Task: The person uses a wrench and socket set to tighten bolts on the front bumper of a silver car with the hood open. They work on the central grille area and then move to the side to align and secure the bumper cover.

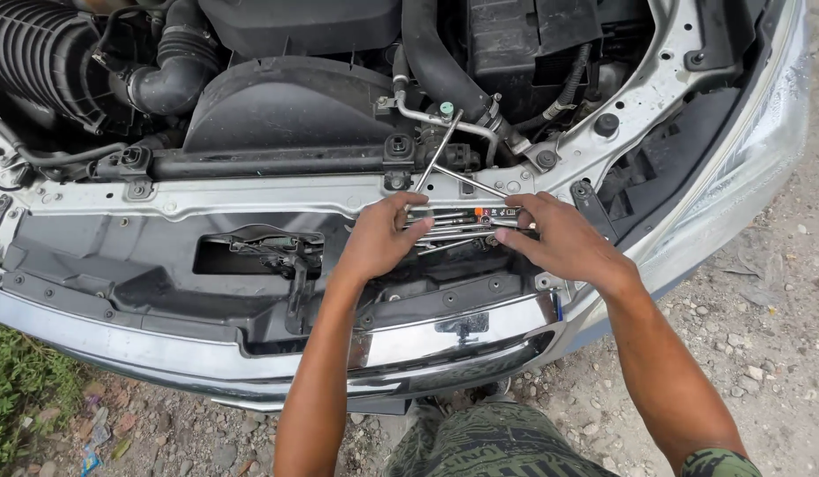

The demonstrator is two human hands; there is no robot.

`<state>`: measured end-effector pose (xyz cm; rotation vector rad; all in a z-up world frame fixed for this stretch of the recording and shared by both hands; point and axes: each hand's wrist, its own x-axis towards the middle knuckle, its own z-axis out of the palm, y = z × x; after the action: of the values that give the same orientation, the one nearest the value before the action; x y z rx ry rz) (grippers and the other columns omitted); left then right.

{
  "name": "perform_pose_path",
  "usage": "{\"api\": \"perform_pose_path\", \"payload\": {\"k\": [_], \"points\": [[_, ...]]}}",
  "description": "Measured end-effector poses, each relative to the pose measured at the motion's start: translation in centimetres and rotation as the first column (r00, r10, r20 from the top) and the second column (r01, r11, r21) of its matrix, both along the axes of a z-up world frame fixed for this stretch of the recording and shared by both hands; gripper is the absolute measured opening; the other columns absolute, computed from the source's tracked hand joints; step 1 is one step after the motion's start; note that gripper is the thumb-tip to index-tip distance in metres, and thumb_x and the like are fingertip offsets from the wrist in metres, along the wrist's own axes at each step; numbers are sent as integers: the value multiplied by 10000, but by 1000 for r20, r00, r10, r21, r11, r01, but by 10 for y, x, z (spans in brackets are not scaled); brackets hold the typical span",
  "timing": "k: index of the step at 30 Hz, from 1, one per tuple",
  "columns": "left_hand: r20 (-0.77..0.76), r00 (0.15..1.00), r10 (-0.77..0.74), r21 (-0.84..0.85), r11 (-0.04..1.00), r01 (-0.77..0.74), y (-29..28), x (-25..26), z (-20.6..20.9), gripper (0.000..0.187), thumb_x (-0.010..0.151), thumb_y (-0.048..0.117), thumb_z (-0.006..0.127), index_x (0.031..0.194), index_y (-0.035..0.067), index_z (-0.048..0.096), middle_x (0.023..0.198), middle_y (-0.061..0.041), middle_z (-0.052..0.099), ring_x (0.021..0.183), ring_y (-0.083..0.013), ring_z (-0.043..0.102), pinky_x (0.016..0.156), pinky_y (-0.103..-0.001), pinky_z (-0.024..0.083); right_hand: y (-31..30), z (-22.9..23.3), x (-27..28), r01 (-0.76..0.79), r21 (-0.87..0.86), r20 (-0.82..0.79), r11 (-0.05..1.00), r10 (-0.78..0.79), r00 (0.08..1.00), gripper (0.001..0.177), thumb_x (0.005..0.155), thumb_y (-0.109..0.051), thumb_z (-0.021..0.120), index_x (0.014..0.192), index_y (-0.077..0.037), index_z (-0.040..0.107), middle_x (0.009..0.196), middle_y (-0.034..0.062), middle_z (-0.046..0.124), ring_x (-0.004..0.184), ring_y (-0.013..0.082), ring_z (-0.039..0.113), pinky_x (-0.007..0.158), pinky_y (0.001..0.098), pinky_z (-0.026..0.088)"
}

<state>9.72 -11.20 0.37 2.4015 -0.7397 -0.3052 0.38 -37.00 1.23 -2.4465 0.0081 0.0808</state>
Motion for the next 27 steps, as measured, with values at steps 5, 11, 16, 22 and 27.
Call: {"api": "perform_pose_path", "payload": {"k": [5, 11, 16, 22, 27], "points": [[-482, 875, 44, -537, 774, -335, -17, -14, -39, 517, 1016, 483, 654, 1096, -13, 774, 773, -15, 571, 730, -174, 446, 647, -297, 368, 6, 11, 29, -249, 502, 162, 828, 193, 968, 402, 1065, -282, 558, 1362, -39, 678, 973, 110, 708, 878, 223, 655, 788, 338, 530], [234, 965, 119, 47, 990, -134, 7, -16, -22, 773, 590, 385, 925, 1234, 21, 702, 1006, -172, 684, 985, -355, 637, 789, -421, 501, -3, -3, 71, -162, 98, -3, 982, 163, 987, 326, 958, -273, 662, 1218, -96, 749, 921, 96, 761, 798, 229, 730, 742, 369, 538], [239, 971, 33, 346, 931, -116, -14, -6, -22, 687, 548, 246, 925, 1180, 70, 720, 1153, -183, 620, 1118, -374, 574, 952, -451, 485, 6, -38, 82, -308, 59, 69, 950, 304, 950, 302, 968, -221, 660, 1211, -60, 740, 978, 157, 710, 906, 293, 687, 818, 401, 527], [296, 954, -51, 446, 890, -90, -18, 4, -37, 437, 559, 134, 843, 976, 31, 759, 1129, -160, 623, 1129, -339, 584, 950, -470, 500, 5, -36, 79, -276, 30, 120, 961, 270, 955, 301, 943, -197, 686, 1204, -65, 751, 945, 161, 673, 853, 307, 683, 781, 414, 535], [285, 944, -169, 464, 886, 19, -7, 17, -36, 275, 551, 105, 813, 814, 31, 776, 1095, -143, 662, 1095, -336, 631, 946, -448, 519, -8, -50, 78, -205, 116, 67, 972, 198, 978, 294, 911, -168, 711, 1177, -49, 747, 908, 143, 699, 703, 247, 726, 661, 375, 558]]}}
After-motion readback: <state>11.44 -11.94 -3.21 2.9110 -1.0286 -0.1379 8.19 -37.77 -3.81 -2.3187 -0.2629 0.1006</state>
